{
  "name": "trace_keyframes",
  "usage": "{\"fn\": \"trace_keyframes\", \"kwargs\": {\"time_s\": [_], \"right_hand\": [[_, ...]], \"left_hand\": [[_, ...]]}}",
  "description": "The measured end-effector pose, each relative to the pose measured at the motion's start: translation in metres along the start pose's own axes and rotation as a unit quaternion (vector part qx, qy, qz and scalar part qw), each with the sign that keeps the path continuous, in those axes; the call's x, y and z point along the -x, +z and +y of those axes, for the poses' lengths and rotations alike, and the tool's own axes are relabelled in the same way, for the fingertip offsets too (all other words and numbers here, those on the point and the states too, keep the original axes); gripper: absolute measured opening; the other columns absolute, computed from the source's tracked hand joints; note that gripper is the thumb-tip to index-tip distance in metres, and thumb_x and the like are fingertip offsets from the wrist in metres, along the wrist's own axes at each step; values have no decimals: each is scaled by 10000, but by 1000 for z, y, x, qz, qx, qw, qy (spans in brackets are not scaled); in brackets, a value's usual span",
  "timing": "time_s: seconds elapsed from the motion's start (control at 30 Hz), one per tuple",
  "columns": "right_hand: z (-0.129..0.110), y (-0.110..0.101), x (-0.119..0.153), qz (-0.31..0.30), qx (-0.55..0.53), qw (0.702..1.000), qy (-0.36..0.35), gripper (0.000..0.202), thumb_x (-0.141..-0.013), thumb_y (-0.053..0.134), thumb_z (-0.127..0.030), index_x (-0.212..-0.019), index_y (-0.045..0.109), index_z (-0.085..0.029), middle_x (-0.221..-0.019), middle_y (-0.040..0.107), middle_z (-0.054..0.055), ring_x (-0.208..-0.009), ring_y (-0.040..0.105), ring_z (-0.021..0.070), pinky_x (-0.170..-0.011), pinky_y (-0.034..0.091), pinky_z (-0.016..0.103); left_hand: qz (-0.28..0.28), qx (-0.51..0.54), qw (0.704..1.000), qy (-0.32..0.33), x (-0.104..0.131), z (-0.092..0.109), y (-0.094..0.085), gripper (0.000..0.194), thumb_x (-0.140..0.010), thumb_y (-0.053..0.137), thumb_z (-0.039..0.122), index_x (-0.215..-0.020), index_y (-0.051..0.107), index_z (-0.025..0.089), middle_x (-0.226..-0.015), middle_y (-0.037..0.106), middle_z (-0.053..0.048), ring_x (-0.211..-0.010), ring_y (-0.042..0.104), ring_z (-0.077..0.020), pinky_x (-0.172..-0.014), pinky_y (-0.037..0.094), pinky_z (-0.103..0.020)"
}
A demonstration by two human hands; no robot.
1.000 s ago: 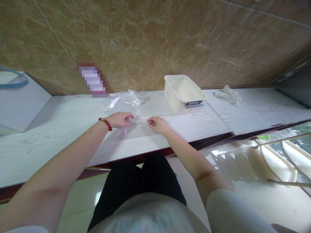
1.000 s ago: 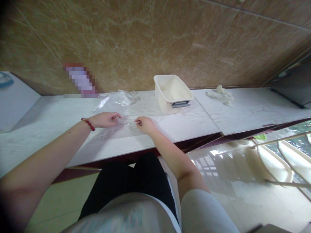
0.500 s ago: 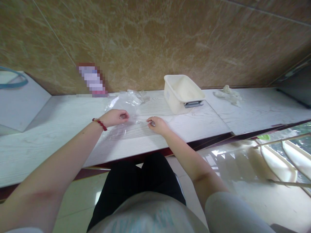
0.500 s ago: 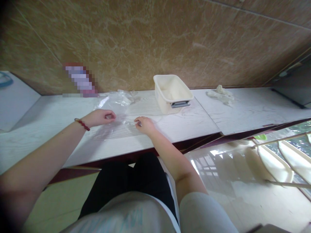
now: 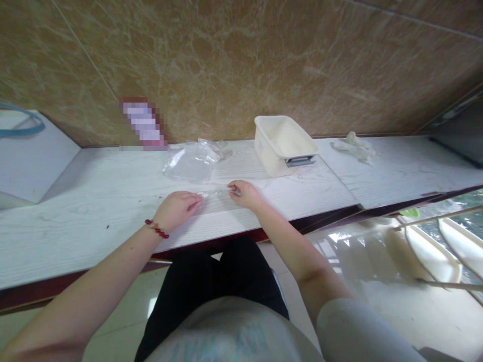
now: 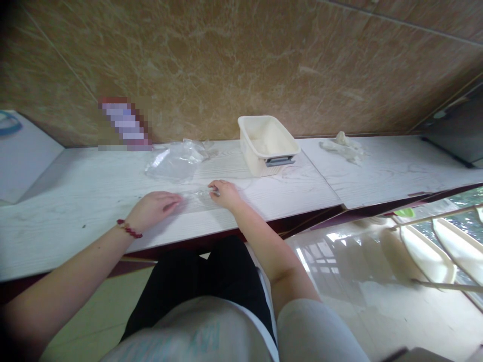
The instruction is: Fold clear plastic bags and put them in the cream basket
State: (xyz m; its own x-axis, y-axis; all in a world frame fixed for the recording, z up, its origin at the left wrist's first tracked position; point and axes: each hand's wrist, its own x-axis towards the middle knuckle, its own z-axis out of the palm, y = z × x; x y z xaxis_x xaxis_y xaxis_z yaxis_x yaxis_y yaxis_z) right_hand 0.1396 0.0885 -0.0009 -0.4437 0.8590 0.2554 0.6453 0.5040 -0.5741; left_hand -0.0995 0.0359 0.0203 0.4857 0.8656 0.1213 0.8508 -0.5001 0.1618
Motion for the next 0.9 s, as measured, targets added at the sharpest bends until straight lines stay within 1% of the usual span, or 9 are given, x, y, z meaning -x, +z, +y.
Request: {"fn": "trace_keyframes", "kwargs": {"time_s": [0.13,0.27,0.4,0.5,0.57,0.63,0.73,0.8,0.9], "right_hand": [[1,1,0,0,2,1000,-3,222,-714,548,-186,-933,577,-171,-820,609,18,-766,546,113,-747,411,244],[2,0,0,-3,7,1000,-4,204,-724,545,-188,-921,590,-165,-833,613,30,-787,551,117,-763,412,252],[2,-3,1,3,22,1000,-6,143,-726,554,-183,-850,617,-152,-852,620,55,-841,554,136,-809,404,275],[3,-3,1,18,38,999,-4,95,-715,571,-192,-780,626,-148,-815,620,57,-834,551,146,-818,400,283],[5,-3,1,25,42,999,-9,78,-708,575,-187,-752,626,-148,-789,617,52,-812,548,145,-809,402,278],[7,-1,1,27,43,999,-14,70,-705,574,-181,-743,624,-151,-780,615,48,-806,545,142,-804,402,275],[8,0,1,26,41,999,-19,58,-705,572,-179,-734,619,-160,-777,613,41,-811,544,141,-807,398,276],[8,-1,1,25,39,999,-22,53,-705,570,-176,-728,615,-162,-774,612,40,-814,543,141,-809,395,276],[7,-2,1,24,38,999,-18,64,-702,571,-172,-751,610,-156,-789,611,45,-819,539,141,-810,393,277]], "left_hand": [[10,-18,1000,-9,4,-1,2,389,-840,303,354,-1022,622,228,-1052,635,-19,-997,545,-192,-910,367,-361],[-2,-16,1000,-4,6,0,3,411,-826,314,431,-1031,617,243,-1083,619,-29,-1035,526,-203,-925,347,-377],[-3,-24,1000,-10,8,3,2,432,-806,336,482,-1037,606,236,-1095,609,-44,-1038,516,-217,-918,344,-380],[1,-31,999,-18,5,5,-3,397,-819,324,450,-944,625,223,-1028,625,-48,-997,522,-221,-889,357,-384],[9,-49,998,-26,-1,7,-7,379,-828,310,409,-859,626,201,-958,624,-68,-952,528,-232,-855,372,-392],[19,-66,997,-35,-9,8,-9,348,-819,324,376,-822,609,175,-907,607,-95,-920,527,-247,-829,382,-398],[43,-57,997,-37,-23,7,-6,325,-788,380,362,-934,567,140,-966,575,-122,-964,504,-254,-859,373,-388],[51,-42,997,-28,-29,4,-2,401,-777,402,380,-1061,512,120,-1080,541,-132,-1035,471,-250,-906,351,-375],[11,-25,1000,-3,-32,0,3,476,-791,382,413,-1151,461,112,-1164,518,-128,-1078,459,-233,-938,335,-357]]}}
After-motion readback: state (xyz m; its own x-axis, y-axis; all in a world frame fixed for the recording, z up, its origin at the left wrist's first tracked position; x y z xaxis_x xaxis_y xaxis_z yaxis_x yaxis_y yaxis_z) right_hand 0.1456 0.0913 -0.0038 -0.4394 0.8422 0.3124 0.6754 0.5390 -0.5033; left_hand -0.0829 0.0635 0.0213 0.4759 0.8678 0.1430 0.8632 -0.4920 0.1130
